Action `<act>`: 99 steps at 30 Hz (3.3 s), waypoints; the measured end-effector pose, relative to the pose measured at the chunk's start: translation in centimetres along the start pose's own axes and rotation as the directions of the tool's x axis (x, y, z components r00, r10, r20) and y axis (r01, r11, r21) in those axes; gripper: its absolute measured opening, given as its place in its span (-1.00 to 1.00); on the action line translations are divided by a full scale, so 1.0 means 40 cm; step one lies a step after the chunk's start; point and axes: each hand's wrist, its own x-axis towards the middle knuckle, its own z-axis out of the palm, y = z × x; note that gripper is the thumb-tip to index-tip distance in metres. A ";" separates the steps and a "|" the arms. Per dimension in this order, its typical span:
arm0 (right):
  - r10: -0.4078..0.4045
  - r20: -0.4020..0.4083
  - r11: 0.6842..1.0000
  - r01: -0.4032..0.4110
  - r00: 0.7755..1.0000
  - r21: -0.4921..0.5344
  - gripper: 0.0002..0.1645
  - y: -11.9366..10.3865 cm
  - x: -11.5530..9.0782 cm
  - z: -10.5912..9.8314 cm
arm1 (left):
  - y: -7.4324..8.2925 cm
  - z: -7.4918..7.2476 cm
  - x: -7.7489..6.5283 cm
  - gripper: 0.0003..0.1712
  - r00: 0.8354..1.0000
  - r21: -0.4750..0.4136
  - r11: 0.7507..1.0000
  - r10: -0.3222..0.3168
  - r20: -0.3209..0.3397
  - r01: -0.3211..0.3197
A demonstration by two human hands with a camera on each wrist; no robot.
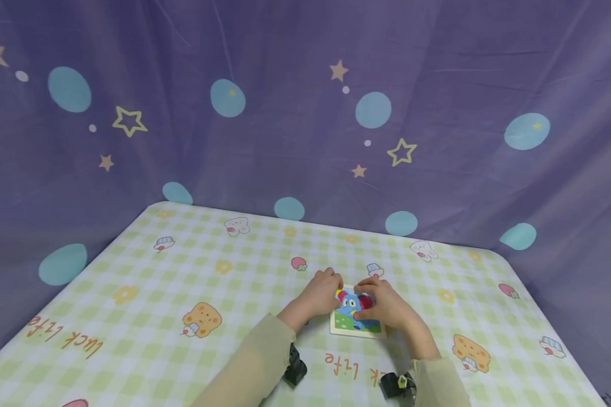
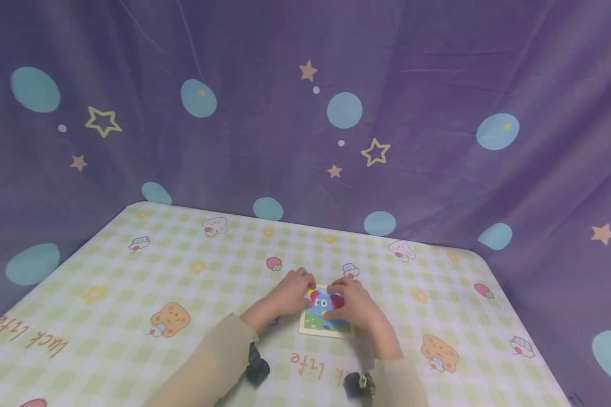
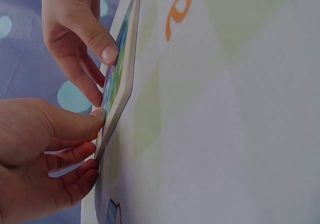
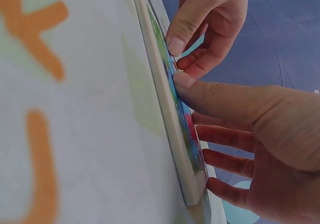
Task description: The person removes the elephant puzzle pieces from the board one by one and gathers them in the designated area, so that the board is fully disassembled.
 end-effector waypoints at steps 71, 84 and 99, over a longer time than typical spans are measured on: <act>0.020 -0.009 1.000 -0.020 1.000 0.017 -0.42 0.001 -0.007 0.000 | -0.053 -0.009 0.010 -0.86 0.993 -0.336 0.941 0.006 -0.115 -0.044; 0.009 -0.009 1.000 -0.009 1.000 0.009 -0.41 0.006 -0.004 0.005 | -0.106 -0.031 -0.017 -0.85 0.990 -0.339 0.940 -0.011 -0.142 -0.038; -0.005 0.001 1.000 0.005 1.000 0.031 -0.39 0.010 -0.002 0.015 | -0.180 -0.054 -0.048 -0.85 0.984 -0.359 0.933 -0.066 -0.168 0.001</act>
